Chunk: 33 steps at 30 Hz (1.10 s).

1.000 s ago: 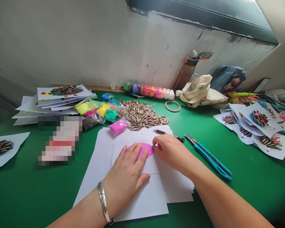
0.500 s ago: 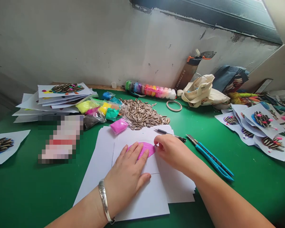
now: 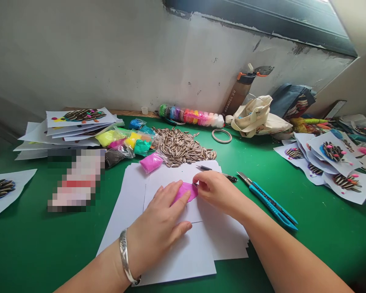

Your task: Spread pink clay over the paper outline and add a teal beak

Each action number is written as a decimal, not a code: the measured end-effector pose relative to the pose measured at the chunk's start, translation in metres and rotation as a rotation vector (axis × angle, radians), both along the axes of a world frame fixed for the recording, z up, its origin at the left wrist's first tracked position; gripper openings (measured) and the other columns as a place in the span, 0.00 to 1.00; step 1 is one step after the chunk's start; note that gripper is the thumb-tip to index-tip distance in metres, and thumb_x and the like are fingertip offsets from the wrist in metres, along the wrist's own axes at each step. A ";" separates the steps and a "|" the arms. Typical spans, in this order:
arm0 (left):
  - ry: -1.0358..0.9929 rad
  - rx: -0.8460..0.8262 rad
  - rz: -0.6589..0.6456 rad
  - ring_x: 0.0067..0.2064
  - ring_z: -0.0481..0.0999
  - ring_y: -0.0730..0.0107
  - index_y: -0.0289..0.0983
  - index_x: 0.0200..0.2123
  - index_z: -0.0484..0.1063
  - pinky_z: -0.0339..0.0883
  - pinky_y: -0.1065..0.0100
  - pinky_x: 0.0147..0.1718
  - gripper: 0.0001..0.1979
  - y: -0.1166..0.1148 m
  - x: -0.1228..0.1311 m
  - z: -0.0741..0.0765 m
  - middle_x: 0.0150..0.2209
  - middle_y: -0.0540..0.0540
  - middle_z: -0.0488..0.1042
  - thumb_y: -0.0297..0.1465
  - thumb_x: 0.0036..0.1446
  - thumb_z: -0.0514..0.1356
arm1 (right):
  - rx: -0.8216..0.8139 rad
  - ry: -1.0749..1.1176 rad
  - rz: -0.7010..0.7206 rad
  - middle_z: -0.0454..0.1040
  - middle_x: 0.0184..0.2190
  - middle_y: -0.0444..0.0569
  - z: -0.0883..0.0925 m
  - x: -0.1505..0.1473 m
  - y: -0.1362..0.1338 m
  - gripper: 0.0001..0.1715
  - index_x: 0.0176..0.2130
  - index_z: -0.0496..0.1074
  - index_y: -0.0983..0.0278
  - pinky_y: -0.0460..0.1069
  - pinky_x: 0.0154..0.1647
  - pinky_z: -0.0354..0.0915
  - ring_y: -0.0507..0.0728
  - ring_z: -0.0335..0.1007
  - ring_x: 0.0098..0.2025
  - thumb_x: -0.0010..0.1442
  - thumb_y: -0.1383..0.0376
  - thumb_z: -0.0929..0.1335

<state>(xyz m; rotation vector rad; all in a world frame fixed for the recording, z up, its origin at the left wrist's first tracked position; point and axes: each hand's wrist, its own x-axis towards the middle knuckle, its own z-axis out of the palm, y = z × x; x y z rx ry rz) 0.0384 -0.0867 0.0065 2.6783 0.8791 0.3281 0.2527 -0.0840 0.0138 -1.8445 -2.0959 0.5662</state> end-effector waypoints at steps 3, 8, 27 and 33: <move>-0.136 0.030 0.057 0.64 0.64 0.55 0.36 0.59 0.67 0.64 0.54 0.60 0.20 0.007 -0.005 0.003 0.63 0.38 0.65 0.32 0.65 0.53 | -0.014 -0.001 0.002 0.75 0.31 0.46 0.001 0.001 0.000 0.17 0.39 0.76 0.62 0.46 0.35 0.56 0.54 0.67 0.35 0.54 0.74 0.63; -0.240 0.118 0.166 0.57 0.72 0.58 0.33 0.52 0.73 0.67 0.56 0.58 0.18 0.022 -0.017 0.003 0.54 0.39 0.74 0.32 0.67 0.49 | 0.002 0.004 -0.009 0.73 0.30 0.46 0.008 0.002 -0.004 0.18 0.44 0.77 0.61 0.46 0.34 0.57 0.54 0.66 0.36 0.57 0.73 0.64; -0.041 0.122 0.128 0.54 0.74 0.58 0.37 0.50 0.75 0.70 0.56 0.55 0.21 0.028 -0.023 0.004 0.51 0.43 0.77 0.23 0.61 0.47 | -0.180 -0.259 0.297 0.71 0.28 0.47 0.038 -0.001 -0.036 0.26 0.48 0.76 0.55 0.49 0.31 0.50 0.56 0.63 0.33 0.56 0.76 0.62; 0.047 0.082 0.120 0.55 0.72 0.57 0.36 0.48 0.76 0.69 0.55 0.55 0.19 0.026 -0.022 0.003 0.50 0.42 0.76 0.24 0.63 0.48 | -0.160 -0.291 0.345 0.72 0.27 0.46 0.031 -0.006 -0.034 0.21 0.43 0.76 0.57 0.50 0.31 0.49 0.55 0.63 0.32 0.57 0.76 0.62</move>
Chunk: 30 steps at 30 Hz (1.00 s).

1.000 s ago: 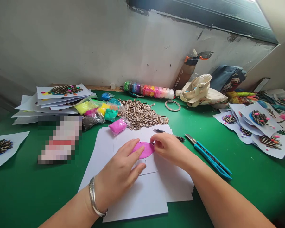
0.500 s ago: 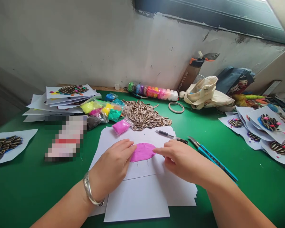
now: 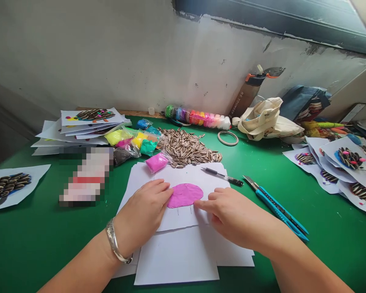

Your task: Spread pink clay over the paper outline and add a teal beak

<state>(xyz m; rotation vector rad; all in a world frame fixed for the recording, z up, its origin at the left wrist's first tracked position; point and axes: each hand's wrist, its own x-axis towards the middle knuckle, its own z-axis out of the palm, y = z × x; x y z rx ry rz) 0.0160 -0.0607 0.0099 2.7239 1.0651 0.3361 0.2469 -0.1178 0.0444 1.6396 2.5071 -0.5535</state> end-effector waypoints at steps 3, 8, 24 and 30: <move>0.000 -0.011 -0.004 0.54 0.72 0.58 0.37 0.47 0.76 0.69 0.57 0.54 0.18 0.000 0.000 0.000 0.49 0.42 0.76 0.23 0.63 0.48 | 0.002 0.016 0.005 0.72 0.26 0.45 0.000 0.002 0.000 0.20 0.40 0.76 0.58 0.49 0.30 0.49 0.55 0.63 0.31 0.56 0.75 0.62; -0.017 -0.027 -0.014 0.53 0.72 0.57 0.36 0.46 0.76 0.70 0.57 0.53 0.18 0.002 0.000 0.002 0.49 0.41 0.76 0.22 0.63 0.48 | -0.029 0.116 -0.025 0.72 0.28 0.45 0.008 0.011 0.002 0.26 0.47 0.76 0.56 0.48 0.29 0.51 0.54 0.65 0.32 0.54 0.76 0.63; -0.026 -0.060 -0.014 0.53 0.72 0.57 0.36 0.44 0.76 0.69 0.56 0.53 0.16 0.001 0.000 0.001 0.47 0.41 0.76 0.24 0.65 0.48 | 0.004 -0.048 0.028 0.74 0.27 0.46 0.003 0.003 -0.001 0.28 0.53 0.72 0.53 0.50 0.31 0.47 0.55 0.65 0.32 0.57 0.74 0.62; -0.008 -0.040 -0.038 0.54 0.71 0.54 0.34 0.44 0.76 0.68 0.54 0.54 0.17 0.002 0.001 0.001 0.48 0.39 0.76 0.25 0.66 0.47 | 0.010 0.043 -0.016 0.75 0.31 0.45 0.014 0.017 -0.001 0.36 0.58 0.69 0.54 0.48 0.31 0.50 0.54 0.67 0.34 0.53 0.76 0.62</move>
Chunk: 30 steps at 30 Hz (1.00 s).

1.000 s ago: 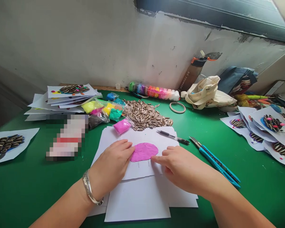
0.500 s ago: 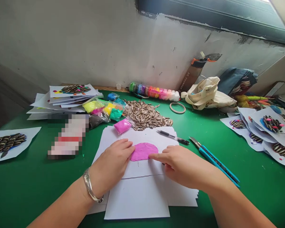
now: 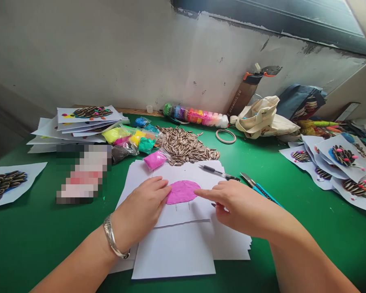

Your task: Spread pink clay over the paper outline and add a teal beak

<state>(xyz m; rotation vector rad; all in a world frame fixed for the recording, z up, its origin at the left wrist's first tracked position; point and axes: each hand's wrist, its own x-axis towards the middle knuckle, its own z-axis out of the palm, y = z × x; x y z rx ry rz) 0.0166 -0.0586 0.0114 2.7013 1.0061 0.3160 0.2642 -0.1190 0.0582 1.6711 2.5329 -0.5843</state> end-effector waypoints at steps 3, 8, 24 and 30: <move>-0.009 -0.004 0.001 0.55 0.71 0.54 0.35 0.44 0.76 0.68 0.54 0.54 0.17 0.001 0.000 -0.001 0.49 0.39 0.75 0.26 0.66 0.47 | -0.030 -0.010 0.013 0.75 0.29 0.44 -0.002 0.000 0.000 0.34 0.56 0.70 0.53 0.48 0.31 0.50 0.54 0.67 0.32 0.53 0.76 0.62; -0.022 -0.004 0.004 0.55 0.71 0.54 0.36 0.44 0.76 0.68 0.54 0.54 0.17 0.001 -0.001 -0.004 0.49 0.40 0.75 0.27 0.66 0.47 | -0.029 -0.065 0.023 0.74 0.27 0.44 -0.010 -0.006 0.002 0.30 0.52 0.73 0.52 0.48 0.29 0.49 0.54 0.65 0.30 0.54 0.74 0.62; -0.022 -0.002 0.004 0.53 0.71 0.55 0.36 0.42 0.76 0.68 0.54 0.53 0.17 0.001 0.000 -0.002 0.48 0.40 0.75 0.27 0.66 0.46 | -0.076 -0.009 0.005 0.75 0.29 0.45 -0.004 0.005 0.002 0.30 0.51 0.74 0.54 0.47 0.30 0.51 0.54 0.65 0.31 0.53 0.75 0.61; -0.021 -0.010 -0.005 0.52 0.72 0.55 0.36 0.41 0.75 0.68 0.54 0.53 0.17 0.001 0.000 -0.002 0.47 0.40 0.76 0.26 0.66 0.46 | -0.060 -0.034 0.018 0.74 0.27 0.46 -0.007 -0.002 0.003 0.30 0.53 0.74 0.55 0.47 0.30 0.50 0.54 0.65 0.30 0.55 0.74 0.61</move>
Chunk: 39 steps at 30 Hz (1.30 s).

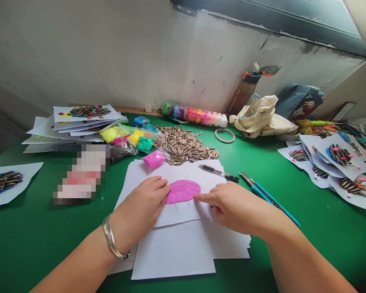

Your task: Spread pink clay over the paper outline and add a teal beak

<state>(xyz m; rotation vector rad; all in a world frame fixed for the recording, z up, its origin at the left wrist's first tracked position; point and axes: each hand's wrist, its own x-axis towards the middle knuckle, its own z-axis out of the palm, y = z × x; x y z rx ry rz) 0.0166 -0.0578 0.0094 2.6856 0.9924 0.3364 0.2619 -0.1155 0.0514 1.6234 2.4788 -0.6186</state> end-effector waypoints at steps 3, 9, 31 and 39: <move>0.003 -0.001 -0.003 0.52 0.72 0.55 0.36 0.41 0.75 0.69 0.54 0.52 0.17 0.000 0.000 0.000 0.46 0.40 0.76 0.26 0.66 0.46 | -0.009 0.014 0.001 0.74 0.28 0.46 0.002 0.005 0.002 0.30 0.53 0.74 0.55 0.47 0.31 0.52 0.54 0.66 0.31 0.55 0.74 0.62; 0.003 -0.005 0.000 0.52 0.71 0.55 0.36 0.41 0.75 0.67 0.54 0.54 0.16 -0.001 0.000 0.001 0.46 0.41 0.75 0.26 0.66 0.47 | 0.045 0.055 -0.033 0.75 0.32 0.44 0.004 0.004 -0.003 0.42 0.63 0.62 0.49 0.47 0.32 0.52 0.55 0.67 0.35 0.53 0.76 0.62; 0.005 -0.001 0.003 0.51 0.72 0.56 0.36 0.40 0.75 0.67 0.54 0.54 0.15 -0.001 0.001 0.001 0.46 0.41 0.75 0.23 0.64 0.48 | 0.005 0.000 0.024 0.75 0.32 0.48 -0.013 -0.030 -0.006 0.35 0.61 0.64 0.49 0.47 0.30 0.52 0.57 0.70 0.37 0.57 0.73 0.61; 0.014 -0.002 0.009 0.55 0.69 0.55 0.35 0.44 0.75 0.65 0.52 0.57 0.15 -0.001 0.000 -0.003 0.50 0.39 0.74 0.23 0.64 0.49 | 0.037 0.001 0.101 0.77 0.31 0.47 -0.014 -0.040 -0.007 0.33 0.61 0.64 0.54 0.49 0.29 0.52 0.56 0.69 0.31 0.58 0.71 0.61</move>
